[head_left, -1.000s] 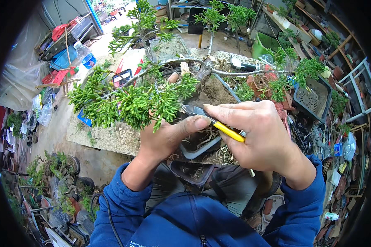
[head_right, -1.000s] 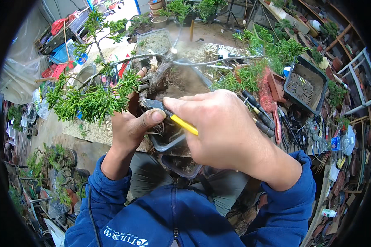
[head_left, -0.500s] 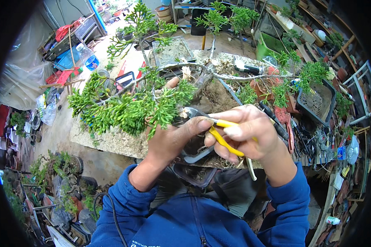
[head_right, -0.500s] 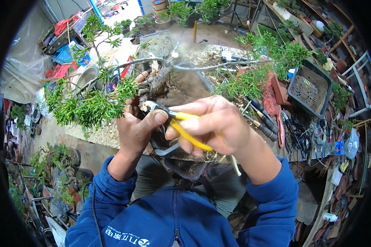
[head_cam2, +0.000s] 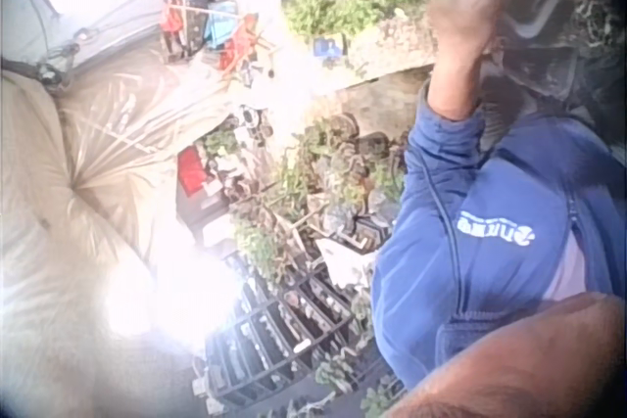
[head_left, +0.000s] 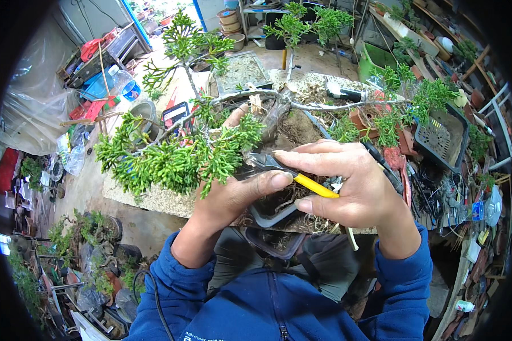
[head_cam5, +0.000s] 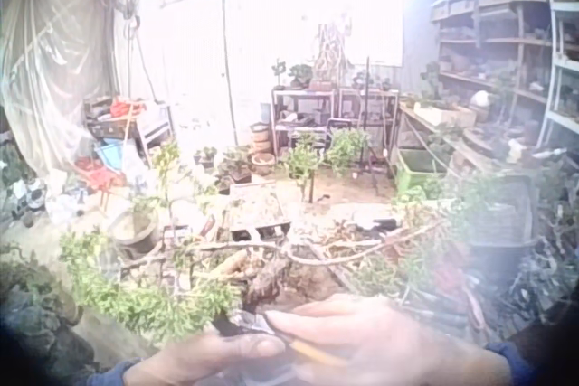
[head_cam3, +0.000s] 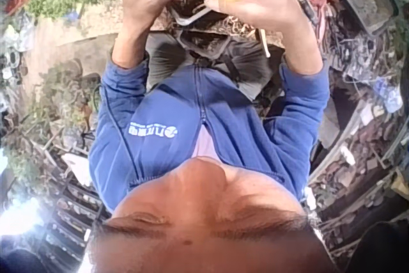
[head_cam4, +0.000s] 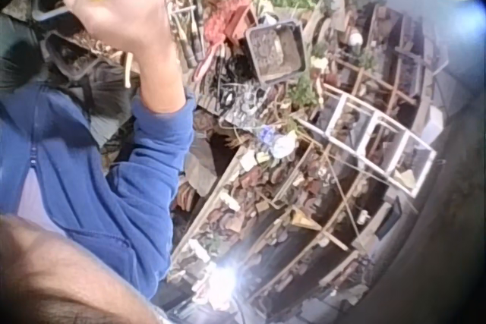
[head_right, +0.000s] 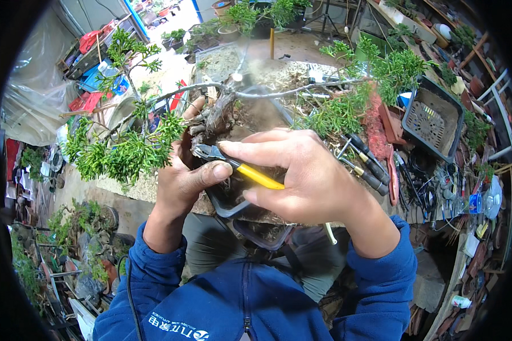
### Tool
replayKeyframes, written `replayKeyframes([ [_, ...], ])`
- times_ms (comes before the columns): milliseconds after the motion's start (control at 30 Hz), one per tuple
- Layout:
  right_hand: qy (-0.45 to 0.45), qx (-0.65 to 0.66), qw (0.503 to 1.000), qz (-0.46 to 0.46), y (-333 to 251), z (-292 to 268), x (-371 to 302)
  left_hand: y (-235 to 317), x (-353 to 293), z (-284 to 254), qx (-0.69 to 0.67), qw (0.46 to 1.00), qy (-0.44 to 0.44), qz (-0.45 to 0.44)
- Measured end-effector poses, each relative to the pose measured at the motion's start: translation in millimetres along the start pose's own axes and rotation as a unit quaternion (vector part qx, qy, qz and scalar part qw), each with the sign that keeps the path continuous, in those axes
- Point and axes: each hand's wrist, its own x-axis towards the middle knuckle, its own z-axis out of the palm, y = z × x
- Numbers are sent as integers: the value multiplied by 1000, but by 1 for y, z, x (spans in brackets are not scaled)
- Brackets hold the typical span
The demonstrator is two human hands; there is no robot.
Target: The person trims a small potted bonsai tree using yellow-handled pruning shears. They repeatedly cut small branches and twigs while holding the plant steady with the other hand. The work is performed at a cluttered workbench with other bonsai and tools visible.
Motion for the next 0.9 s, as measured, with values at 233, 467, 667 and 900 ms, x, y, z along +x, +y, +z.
replayKeyframes([
  [233,5,-7,999,34,6,6,-5,3,7,0,-8,1000,-1,3],
  [467,90,83,990,66,25,29,-14,-9,6,11,49,995,84,11],
  [667,151,-31,988,0,30,40,-23,-17,6,14,96,988,111,51],
  [900,245,-36,969,17,31,49,-35,-12,3,13,126,986,106,32],
])
